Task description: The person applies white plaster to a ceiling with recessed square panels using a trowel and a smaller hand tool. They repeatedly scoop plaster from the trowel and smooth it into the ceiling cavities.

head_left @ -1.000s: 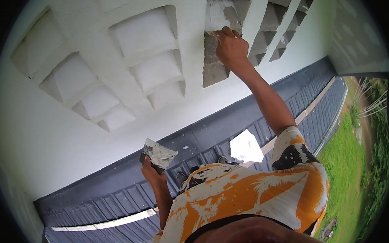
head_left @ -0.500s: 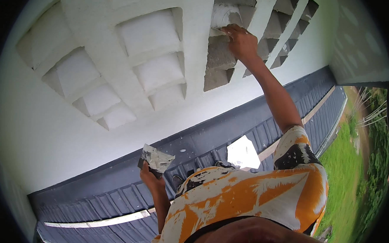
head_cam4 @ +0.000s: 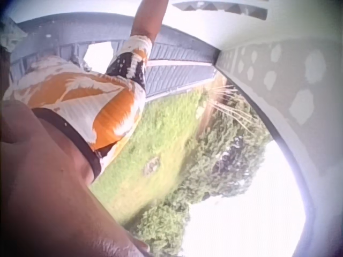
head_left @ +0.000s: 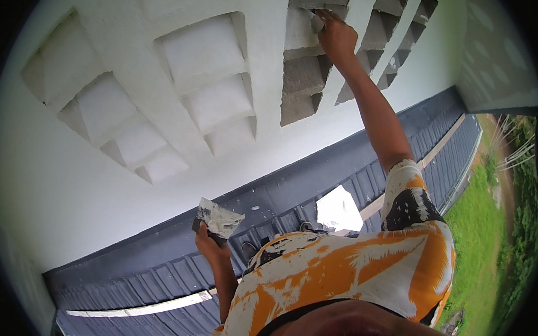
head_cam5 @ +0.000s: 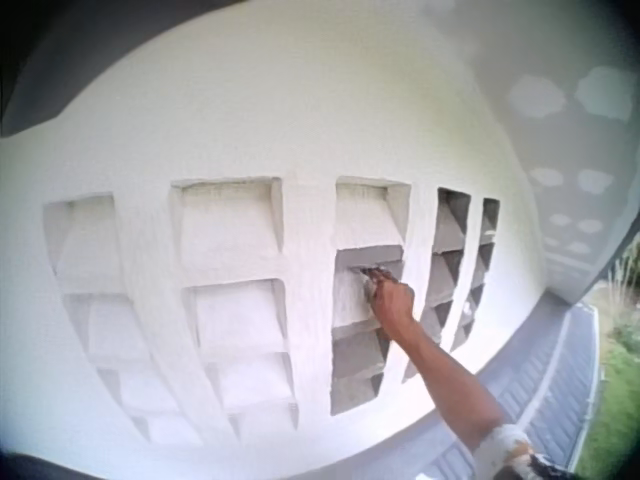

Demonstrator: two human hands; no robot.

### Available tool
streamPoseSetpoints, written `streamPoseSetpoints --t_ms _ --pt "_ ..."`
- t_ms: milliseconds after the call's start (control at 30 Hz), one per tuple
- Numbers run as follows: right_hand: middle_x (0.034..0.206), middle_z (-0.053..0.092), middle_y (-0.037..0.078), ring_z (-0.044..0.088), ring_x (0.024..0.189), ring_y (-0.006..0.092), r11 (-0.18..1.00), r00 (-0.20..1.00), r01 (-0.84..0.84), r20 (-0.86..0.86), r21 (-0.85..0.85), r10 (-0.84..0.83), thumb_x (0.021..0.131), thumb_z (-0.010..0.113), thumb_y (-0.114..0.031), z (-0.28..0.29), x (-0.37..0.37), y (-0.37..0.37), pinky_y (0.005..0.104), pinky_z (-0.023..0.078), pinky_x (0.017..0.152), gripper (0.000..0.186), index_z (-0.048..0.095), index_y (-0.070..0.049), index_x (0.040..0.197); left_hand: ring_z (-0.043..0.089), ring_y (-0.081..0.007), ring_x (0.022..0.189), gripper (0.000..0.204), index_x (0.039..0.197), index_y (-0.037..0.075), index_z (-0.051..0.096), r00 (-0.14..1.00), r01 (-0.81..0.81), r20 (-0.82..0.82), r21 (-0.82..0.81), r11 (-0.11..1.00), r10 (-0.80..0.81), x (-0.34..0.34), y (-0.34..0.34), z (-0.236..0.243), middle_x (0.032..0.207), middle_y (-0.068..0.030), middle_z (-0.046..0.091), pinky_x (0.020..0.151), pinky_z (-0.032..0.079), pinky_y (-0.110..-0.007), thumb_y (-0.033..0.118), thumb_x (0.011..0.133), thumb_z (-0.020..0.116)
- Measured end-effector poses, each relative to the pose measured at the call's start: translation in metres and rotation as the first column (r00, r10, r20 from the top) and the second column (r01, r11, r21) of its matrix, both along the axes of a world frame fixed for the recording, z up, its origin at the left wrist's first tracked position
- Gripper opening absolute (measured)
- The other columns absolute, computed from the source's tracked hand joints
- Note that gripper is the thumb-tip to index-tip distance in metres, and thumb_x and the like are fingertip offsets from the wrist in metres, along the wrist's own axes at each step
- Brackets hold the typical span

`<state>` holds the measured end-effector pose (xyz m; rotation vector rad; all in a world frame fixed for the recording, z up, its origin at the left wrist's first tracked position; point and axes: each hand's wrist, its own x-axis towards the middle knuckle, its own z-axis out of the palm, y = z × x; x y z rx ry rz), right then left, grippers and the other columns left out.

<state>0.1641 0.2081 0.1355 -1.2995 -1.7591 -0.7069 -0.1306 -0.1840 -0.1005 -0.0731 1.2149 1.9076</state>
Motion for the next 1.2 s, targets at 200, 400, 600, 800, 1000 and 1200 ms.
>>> streamPoseSetpoints --t_ms 200,400,600,800,1000,1200 --pt "0.113 0.066 0.001 0.07 0.081 0.0268 0.995 0.997 0.032 0.08 -0.099 -0.025 0.079 0.059 -0.008 -0.014 0.004 0.002 0.0371 0.056 0.067 0.039 0.068 -0.021 0.115 0.068 -0.0272 0.091 0.03 0.114 -0.006 0.054 1.0 -0.008 -0.002 -0.002 1.0 0.008 -0.001 -0.004 -0.005 0.106 -0.0159 0.064 0.074 0.058 -0.038 0.015 0.093 0.051" --pt "0.111 0.065 0.002 0.069 0.083 0.0263 0.993 0.993 -0.114 0.016 0.01 0.114 0.073 0.06 0.001 -0.094 0.032 -0.038 0.0393 0.057 0.07 0.043 0.067 -0.017 0.112 0.068 -0.0267 0.09 0.03 0.114 -0.006 0.054 0.999 -0.028 0.045 -0.04 0.999 0.03 0.0 -0.008 -0.019 0.105 -0.0154 0.064 0.074 0.057 -0.038 0.016 0.094 0.049" --pt "0.114 0.067 0.007 0.068 0.085 0.0292 0.987 0.988 -0.12 -0.081 0.107 0.129 0.079 0.055 0.0 -0.022 0.01 -0.011 0.0379 0.057 0.069 0.04 0.068 -0.015 0.113 0.069 -0.0259 0.089 0.029 0.112 -0.006 0.055 0.999 0.036 -0.039 0.043 0.998 -0.035 -0.002 0.012 -0.001 0.102 -0.0145 0.065 0.073 0.058 -0.037 0.016 0.094 0.052" --pt "0.122 0.063 0.002 0.069 0.081 0.0302 0.993 0.992 -0.067 0.103 -0.097 0.077 0.08 0.051 -0.002 -0.003 0.006 0.014 0.0401 0.057 0.07 0.043 0.066 -0.019 0.116 0.068 -0.0262 0.092 0.03 0.113 -0.005 0.055 0.996 0.061 -0.068 0.043 0.997 -0.058 0.006 0.017 0.014 0.105 -0.0149 0.064 0.076 0.057 -0.038 0.017 0.094 0.052" --pt "0.12 0.064 0.0 0.07 0.08 0.0287 0.98 0.991 -0.107 0.065 -0.165 0.12 0.081 0.054 -0.004 -0.067 0.038 -0.049 0.0383 0.056 0.069 0.039 0.068 -0.02 0.113 0.067 -0.0274 0.095 0.031 0.116 -0.005 0.054 0.999 -0.051 -0.009 -0.033 0.998 0.05 0.005 -0.013 -0.013 0.108 -0.0154 0.064 0.079 0.057 -0.039 0.017 0.094 0.051" --pt "0.113 0.068 0.003 0.069 0.08 0.0288 0.995 0.985 -0.1 -0.138 -0.001 0.098 0.08 0.053 -0.005 -0.011 0.016 -0.007 0.0398 0.056 0.069 0.038 0.068 -0.018 0.113 0.066 -0.0277 0.097 0.031 0.118 -0.005 0.052 0.996 0.029 -0.087 0.052 0.998 -0.024 0.003 0.007 0.007 0.111 -0.0161 0.062 0.08 0.056 -0.04 0.015 0.095 0.051"
